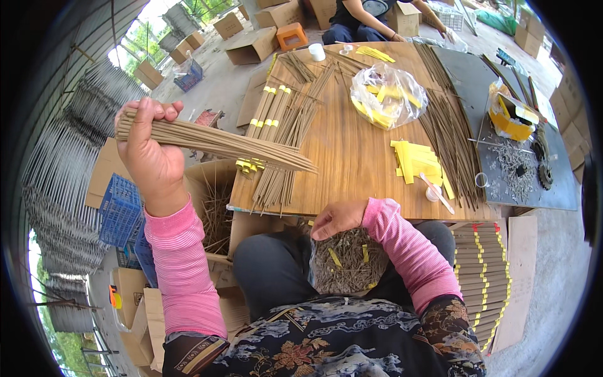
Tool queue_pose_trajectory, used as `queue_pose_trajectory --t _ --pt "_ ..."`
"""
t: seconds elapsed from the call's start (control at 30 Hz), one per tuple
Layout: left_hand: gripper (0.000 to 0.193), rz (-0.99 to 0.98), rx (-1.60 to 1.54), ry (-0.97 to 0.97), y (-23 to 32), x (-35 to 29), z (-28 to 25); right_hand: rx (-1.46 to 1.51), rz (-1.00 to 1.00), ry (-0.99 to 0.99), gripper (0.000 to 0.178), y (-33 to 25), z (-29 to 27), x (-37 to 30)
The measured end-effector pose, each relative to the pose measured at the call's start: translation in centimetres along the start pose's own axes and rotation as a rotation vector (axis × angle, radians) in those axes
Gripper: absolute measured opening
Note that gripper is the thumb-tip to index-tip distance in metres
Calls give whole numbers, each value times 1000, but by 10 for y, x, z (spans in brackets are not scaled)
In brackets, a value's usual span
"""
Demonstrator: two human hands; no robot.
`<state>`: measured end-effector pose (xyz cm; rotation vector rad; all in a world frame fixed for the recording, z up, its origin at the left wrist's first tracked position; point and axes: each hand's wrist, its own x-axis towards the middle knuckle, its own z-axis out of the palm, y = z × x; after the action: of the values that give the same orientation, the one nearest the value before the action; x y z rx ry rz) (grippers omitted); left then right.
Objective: The person gathers thin wooden sticks into bundles, aligns them, and secures them with yellow paper strips. They apply glue to the paper ends using a small stick and wrap the paper around the bundle to hold it together.
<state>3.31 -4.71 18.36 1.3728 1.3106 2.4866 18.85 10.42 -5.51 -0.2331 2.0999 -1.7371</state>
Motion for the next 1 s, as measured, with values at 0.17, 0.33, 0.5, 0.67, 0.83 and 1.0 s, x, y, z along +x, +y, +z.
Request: queue_pose_trajectory --t 0.17,0.33,0.5,0.67,0.83,1.0 --pt "10 -76 -3 -121 -30 -2 29 371 -235 2 34 -21 -27 -46" --pt "29 -286 -11 -140 -95 -33 51 656 -522 573 22 -10 -54 -64" --pt "31 -339 4 -196 -109 -49 61 551 -496 890 17 -7 -51 -49" --pt "22 -386 -46 -212 -106 -51 61 -51 -435 848 72 8 -39 -14" --pt "20 -467 -237 -249 -83 -40 57 81 -263 542 54 -26 -14 -19" --pt "20 -605 -610 -326 -90 -19 24 631 -179 125 20 -31 -1 -23"
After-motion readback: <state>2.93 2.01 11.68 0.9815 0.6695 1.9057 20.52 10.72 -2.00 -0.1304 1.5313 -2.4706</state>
